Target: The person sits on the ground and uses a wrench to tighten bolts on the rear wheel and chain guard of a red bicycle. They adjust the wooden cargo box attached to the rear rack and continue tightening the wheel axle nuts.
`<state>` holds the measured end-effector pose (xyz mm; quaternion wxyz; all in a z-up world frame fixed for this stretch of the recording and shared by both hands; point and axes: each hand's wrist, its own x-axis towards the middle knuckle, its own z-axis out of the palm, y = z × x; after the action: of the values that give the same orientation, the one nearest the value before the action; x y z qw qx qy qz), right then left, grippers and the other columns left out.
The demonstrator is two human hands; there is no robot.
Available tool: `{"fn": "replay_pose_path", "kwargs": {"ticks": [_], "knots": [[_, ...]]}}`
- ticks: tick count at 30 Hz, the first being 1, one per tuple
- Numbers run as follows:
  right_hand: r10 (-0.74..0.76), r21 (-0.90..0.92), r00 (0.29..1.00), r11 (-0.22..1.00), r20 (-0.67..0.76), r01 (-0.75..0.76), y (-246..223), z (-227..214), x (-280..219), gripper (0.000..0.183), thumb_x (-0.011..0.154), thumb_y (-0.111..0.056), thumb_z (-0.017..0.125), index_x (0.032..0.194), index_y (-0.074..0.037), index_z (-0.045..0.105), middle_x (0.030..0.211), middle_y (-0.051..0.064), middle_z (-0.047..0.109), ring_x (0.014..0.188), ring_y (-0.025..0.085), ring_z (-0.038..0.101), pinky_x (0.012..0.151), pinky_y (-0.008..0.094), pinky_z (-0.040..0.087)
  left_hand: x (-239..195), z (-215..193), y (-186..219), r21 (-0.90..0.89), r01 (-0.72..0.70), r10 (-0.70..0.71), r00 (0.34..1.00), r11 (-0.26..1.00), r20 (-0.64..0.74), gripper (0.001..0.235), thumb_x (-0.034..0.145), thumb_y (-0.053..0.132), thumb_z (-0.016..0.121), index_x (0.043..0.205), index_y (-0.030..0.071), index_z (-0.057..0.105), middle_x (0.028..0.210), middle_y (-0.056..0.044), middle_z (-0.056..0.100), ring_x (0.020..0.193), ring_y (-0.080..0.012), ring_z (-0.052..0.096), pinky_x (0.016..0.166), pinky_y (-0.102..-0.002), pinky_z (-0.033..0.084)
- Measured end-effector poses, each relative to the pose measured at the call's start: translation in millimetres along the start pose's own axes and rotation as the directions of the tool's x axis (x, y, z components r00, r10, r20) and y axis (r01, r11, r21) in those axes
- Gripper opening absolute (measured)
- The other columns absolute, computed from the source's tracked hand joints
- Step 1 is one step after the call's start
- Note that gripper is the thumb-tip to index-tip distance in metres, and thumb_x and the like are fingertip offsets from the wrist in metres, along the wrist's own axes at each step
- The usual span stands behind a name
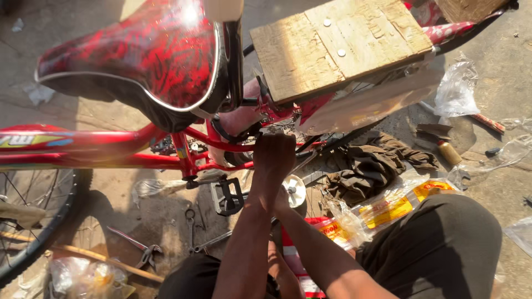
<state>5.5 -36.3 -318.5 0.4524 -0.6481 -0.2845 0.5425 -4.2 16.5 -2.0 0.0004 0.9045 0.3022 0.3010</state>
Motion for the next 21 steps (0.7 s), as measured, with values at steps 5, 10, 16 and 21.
{"fn": "replay_pose_path", "kwargs": {"ticks": [5,10,16,21], "knots": [[0.263,-0.089,0.95,0.964,0.168,-0.251,17,-50,9,0.02,0.097,-0.023,0.067,0.096,-0.004,0.072,0.084,0.004,0.068,0.077,0.018,0.06,0.065,0.033,0.047,-26,29,-7,-0.002,0.038,-0.037,0.982,0.999,0.186,0.012,0.081,0.013,0.064,0.073,0.008,0.072,0.072,-0.016,0.069,0.07,-0.0337,0.071,0.065,-0.047,0.057],[0.352,-0.115,0.926,0.934,0.134,-0.338,-11,-80,2,0.016,0.094,-0.021,0.067,0.093,-0.006,0.073,0.08,0.003,0.068,0.074,0.016,0.06,0.062,0.03,0.047,-17,20,-4,-0.002,0.015,-0.014,0.986,1.0,0.167,0.011,0.079,0.01,0.063,0.073,0.008,0.073,0.073,-0.016,0.069,0.07,-0.0337,0.072,0.063,-0.048,0.056],[0.295,0.084,0.945,0.948,0.141,-0.308,-45,-132,-12,0.027,0.105,-0.03,0.063,0.114,-0.005,0.066,0.098,0.013,0.061,0.076,0.017,0.063,0.059,0.03,0.054,-17,24,3,0.01,0.055,-0.056,0.989,0.998,0.135,0.012,0.078,0.012,0.064,0.071,0.009,0.074,0.073,-0.016,0.071,0.07,-0.0349,0.072,0.064,-0.049,0.057],[-0.058,0.061,0.983,0.997,0.172,0.048,-49,-178,-42,0.054,0.078,-0.018,0.083,0.123,-0.005,0.057,0.122,0.018,0.068,0.094,0.023,0.072,0.072,0.037,0.059,-18,23,1,0.023,0.062,-0.064,0.994,0.998,0.09,0.008,0.072,0.01,0.067,0.071,0.008,0.074,0.072,-0.016,0.071,0.071,-0.0353,0.072,0.064,-0.047,0.057]]}}
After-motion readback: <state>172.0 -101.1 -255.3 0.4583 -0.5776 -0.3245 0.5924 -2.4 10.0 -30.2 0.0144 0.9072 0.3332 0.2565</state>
